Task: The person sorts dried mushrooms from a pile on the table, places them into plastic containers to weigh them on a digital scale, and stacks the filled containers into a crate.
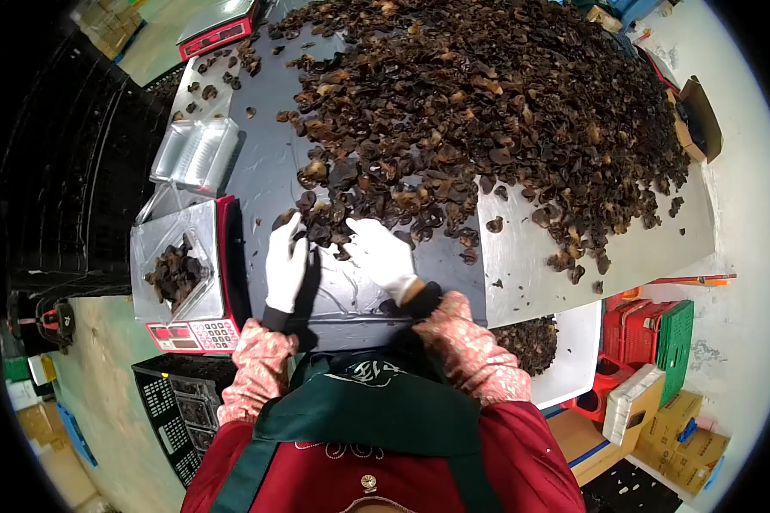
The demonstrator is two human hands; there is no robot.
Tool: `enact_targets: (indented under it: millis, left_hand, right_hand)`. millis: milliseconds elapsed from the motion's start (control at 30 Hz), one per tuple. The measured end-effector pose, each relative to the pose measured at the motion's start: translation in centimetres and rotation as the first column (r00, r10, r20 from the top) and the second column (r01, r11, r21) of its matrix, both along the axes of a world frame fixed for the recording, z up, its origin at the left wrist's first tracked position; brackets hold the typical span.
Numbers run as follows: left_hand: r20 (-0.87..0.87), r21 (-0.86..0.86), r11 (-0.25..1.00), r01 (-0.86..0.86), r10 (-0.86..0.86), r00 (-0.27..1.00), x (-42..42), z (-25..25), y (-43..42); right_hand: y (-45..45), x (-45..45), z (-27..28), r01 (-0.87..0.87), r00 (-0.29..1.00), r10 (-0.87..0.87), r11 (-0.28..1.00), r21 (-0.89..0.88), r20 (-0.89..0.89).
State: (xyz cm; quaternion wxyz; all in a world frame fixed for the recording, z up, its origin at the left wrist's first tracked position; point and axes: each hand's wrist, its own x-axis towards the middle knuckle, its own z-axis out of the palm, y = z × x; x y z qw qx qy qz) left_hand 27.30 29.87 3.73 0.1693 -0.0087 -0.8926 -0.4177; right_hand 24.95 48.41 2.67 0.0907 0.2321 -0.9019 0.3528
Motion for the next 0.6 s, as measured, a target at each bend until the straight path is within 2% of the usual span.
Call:
enact_targets:
  millis: [33, 67, 100, 167, 200, 233, 300, 333, 367, 433, 467, 500, 600]
  left_hand:
    - [-0.05, -0.111, 0.992, 0.058, -0.064, 0.997, -0.2, -0.5, 0.7]
    - [-0.001, -0.181, 0.976, 0.123, -0.125, 0.992, -0.3, -1.4, 0.6]
    - [0.013, -0.25, 0.963, 0.099, -0.099, 0.995, 0.8, -1.8, 0.3]
    - [0.057, -0.245, 0.967, 0.066, -0.054, 0.997, 1.8, -0.5, 0.7]
    - [0.026, -0.234, 0.963, 0.13, -0.127, 0.992, 3.3, -2.1, -0.5]
    - [0.056, -0.223, 0.966, 0.13, -0.121, 0.991, 3.5, -2.3, -0.6]
    - [0.042, -0.256, 0.954, 0.159, -0.153, 0.987, 6.0, -2.2, -0.7]
    - [0.077, -0.232, 0.957, 0.172, -0.158, 0.984, 6.1, -2.1, -0.7]
    - [0.066, -0.209, 0.962, 0.173, -0.163, 0.984, 6.6, -2.2, -0.6]
    - [0.061, -0.164, 0.973, 0.164, -0.156, 0.986, 7.2, -2.6, -0.9]
    - [0.076, -0.117, 0.978, 0.171, -0.163, 0.984, 7.4, -2.6, -0.8]
    - [0.08, -0.072, 0.982, 0.173, -0.167, 0.983, 7.4, -2.6, -1.2]
    - [0.083, -0.034, 0.984, 0.177, -0.174, 0.981, 7.6, -2.6, -1.5]
  right_hand:
    - [-0.7, 0.1, 0.2, -0.001, 0.999, -0.003, 0.994, 0.107, 0.04]
    - [-1.3, 0.5, 0.5, -0.031, 0.992, 0.003, 0.976, 0.214, 0.129]
    - [-1.1, 1.7, 0.1, -0.045, 0.997, 0.053, 0.991, 0.129, -0.059]
    - [-0.2, 2.2, -1.0, -0.103, 0.985, 0.111, 0.993, 0.064, -0.129]
    - [1.2, 2.4, -0.7, -0.174, 0.984, 0.176, 0.983, 0.057, -0.024]
    - [1.1, 2.6, 0.1, -0.1, 0.98, 0.096, 0.995, 0.016, 0.173]
    - [0.5, 1.4, 1.7, 0.068, 0.998, -0.066, 0.989, -0.129, 0.019]
    - [0.6, 1.3, 1.7, 0.06, 0.995, -0.05, 0.993, -0.106, 0.091]
    - [-0.1, 0.5, 1.9, 0.053, 0.998, -0.05, 0.991, -0.12, 0.027]
    - [-2.2, -1.4, 1.8, 0.065, 0.997, -0.066, 0.997, -0.042, -0.045]
    - [-3.0, -2.4, 1.4, 0.077, 0.997, -0.077, 0.996, -0.049, -0.003]
    - [-4.7, -3.9, 1.7, 0.111, 0.981, -0.126, 0.988, 0.103, 0.148]
    - [-6.0, -4.4, 1.6, 0.126, 0.957, -0.167, 0.976, 0.177, 0.238]
